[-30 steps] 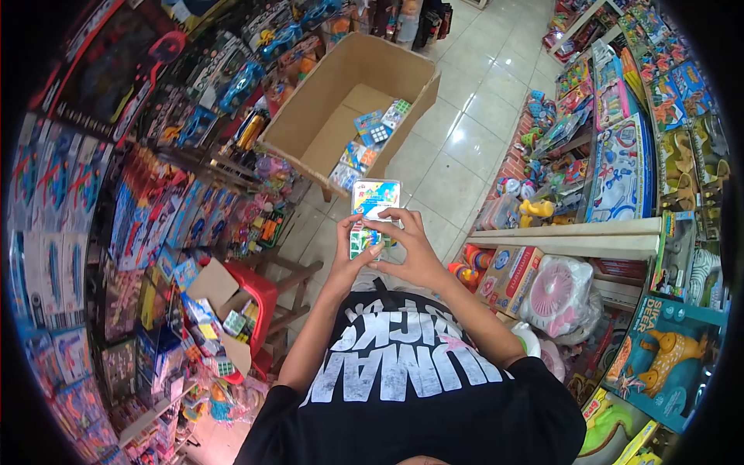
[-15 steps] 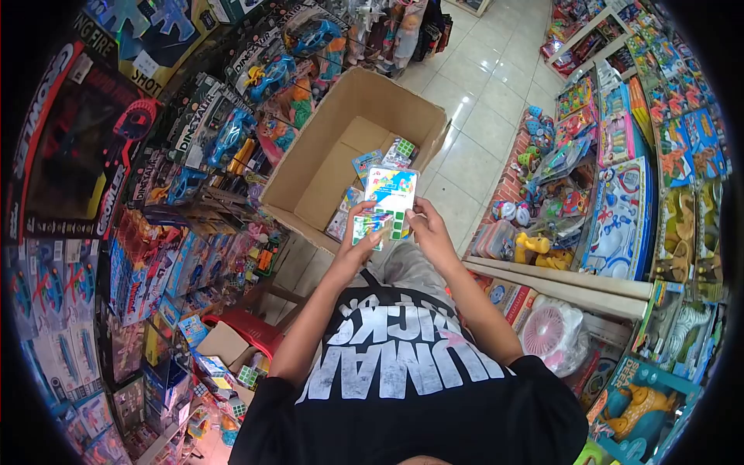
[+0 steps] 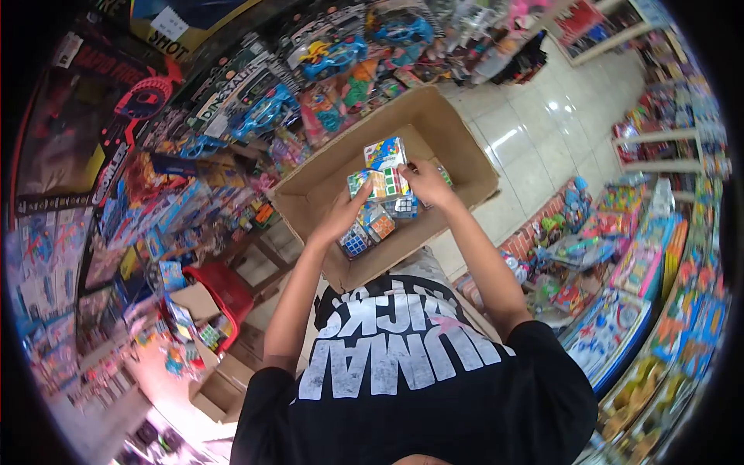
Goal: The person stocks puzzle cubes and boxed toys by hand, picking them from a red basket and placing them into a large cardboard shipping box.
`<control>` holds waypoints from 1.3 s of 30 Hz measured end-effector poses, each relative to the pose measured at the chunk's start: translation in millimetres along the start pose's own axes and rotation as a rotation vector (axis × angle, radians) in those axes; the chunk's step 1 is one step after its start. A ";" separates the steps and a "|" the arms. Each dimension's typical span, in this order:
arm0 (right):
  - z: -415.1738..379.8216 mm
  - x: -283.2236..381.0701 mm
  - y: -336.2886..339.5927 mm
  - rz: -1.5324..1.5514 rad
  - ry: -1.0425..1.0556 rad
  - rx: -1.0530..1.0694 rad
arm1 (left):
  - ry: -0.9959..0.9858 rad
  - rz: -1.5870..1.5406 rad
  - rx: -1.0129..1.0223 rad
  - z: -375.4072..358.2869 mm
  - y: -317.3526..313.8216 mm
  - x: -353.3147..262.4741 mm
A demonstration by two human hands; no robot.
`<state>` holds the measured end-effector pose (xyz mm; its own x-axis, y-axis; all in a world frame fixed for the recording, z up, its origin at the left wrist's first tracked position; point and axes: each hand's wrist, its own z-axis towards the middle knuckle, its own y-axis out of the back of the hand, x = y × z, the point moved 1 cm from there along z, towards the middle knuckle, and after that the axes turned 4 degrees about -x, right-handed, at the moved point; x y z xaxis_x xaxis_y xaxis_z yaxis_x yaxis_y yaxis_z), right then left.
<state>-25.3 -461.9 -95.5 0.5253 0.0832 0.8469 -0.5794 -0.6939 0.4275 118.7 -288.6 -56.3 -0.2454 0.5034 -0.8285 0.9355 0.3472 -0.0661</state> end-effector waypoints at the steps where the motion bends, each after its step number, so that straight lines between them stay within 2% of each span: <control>1: 17.0 5.2 2.9 -0.154 0.009 0.093 | -0.027 0.119 -0.030 12.9 1.3 2.3; 2: 34.8 7.8 4.7 -0.310 0.022 0.182 | -0.049 0.239 -0.058 27.1 2.1 8.6; 3: 53.8 -9.2 -4.2 -0.344 0.079 0.199 | -0.063 0.222 -0.184 41.1 1.0 24.7; 4: 66.7 -20.8 -13.3 -0.348 0.086 0.238 | -0.043 0.204 -0.212 47.0 0.9 34.8; 6: 94.3 -38.2 -30.7 -0.562 0.133 0.351 | 0.091 0.041 -0.282 61.9 3.5 49.9; 7: 109.7 -56.4 -43.2 -0.684 0.163 0.415 | 0.064 0.033 -0.358 84.3 13.7 94.0; 8: 120.8 -71.2 -54.1 -0.688 0.175 0.440 | 0.075 0.019 -0.379 98.4 18.4 121.9; 10: 130.8 -100.1 -74.0 -0.737 0.155 0.474 | 0.236 0.174 -0.768 109.0 24.0 166.1; 11: 132.2 -112.0 -83.7 -0.740 0.166 0.496 | 0.250 0.163 -0.786 108.7 24.7 180.2; 13: 133.6 -131.9 -102.4 -0.497 -0.042 0.578 | 0.286 0.312 -0.894 105.1 28.4 207.0; 14: 130.4 -136.1 -109.9 -0.499 -0.035 0.594 | 0.296 0.306 -0.907 103.0 31.5 222.5; 16: 118.1 -146.6 -123.4 -0.260 -0.218 0.687 | 0.357 0.400 -0.769 98.2 35.6 251.6; 18: 109.6 -161.3 -136.8 -0.266 -0.228 0.715 | 0.366 0.444 -0.729 94.0 32.2 267.5; 20: 102.3 -176.7 -150.5 -0.397 -0.007 0.620 | 0.377 0.473 -0.773 90.1 28.3 269.8; 22: 90.1 -170.6 -151.4 -0.490 0.069 0.581 | 0.400 0.404 -0.836 87.3 24.6 262.7; 24: 83.7 -154.2 -147.0 -0.387 -0.121 0.554 | 0.422 0.335 -0.894 82.0 18.3 240.4; 26: 86.2 -163.3 -151.7 -0.321 -0.178 0.587 | 0.463 0.244 -0.910 75.1 12.2 219.4; 27: 86.4 -164.6 -152.3 -0.502 0.047 0.552 | 0.465 0.243 -0.912 74.5 13.4 216.3; 28: 84.3 -164.6 -151.9 -0.677 0.274 0.507 | 0.464 0.322 -0.845 78.8 14.4 225.9; 30: 80.5 -161.0 -147.5 -0.739 0.291 0.514 | 0.466 0.399 -0.775 86.4 13.3 247.5; 32: 78.7 -162.2 -145.9 -0.801 0.306 0.516 | 0.276 0.621 -0.971 85.4 6.6 242.7; 33: 77.6 -163.2 -145.8 -0.783 0.281 0.552 | 0.276 0.622 -0.968 85.4 3.8 241.8; 35: 75.6 -159.6 -144.1 -0.763 0.254 0.584 | 0.435 0.543 -0.856 66.5 -4.0 182.9; 36: 74.4 -146.1 -141.8 -0.794 0.231 0.731 | 0.433 0.545 -0.853 67.1 -5.3 185.4; 37: 75.8 -144.8 -143.4 -0.824 0.208 0.876 | 0.377 0.803 -0.834 69.3 -6.2 185.3; 38: 74.4 -153.0 -146.2 -0.823 0.204 0.871 | 0.314 1.058 -0.804 71.9 -8.0 185.4; 39: 68.9 -157.0 -146.8 -0.850 0.290 0.823 | 0.308 1.059 -0.799 73.6 -6.7 186.5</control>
<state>20.3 -422.4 -313.0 0.3253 0.8155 0.4786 0.5052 -0.5777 0.6411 85.5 -255.3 -251.3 0.3472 0.9304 -0.1171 0.3337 -0.0059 0.9427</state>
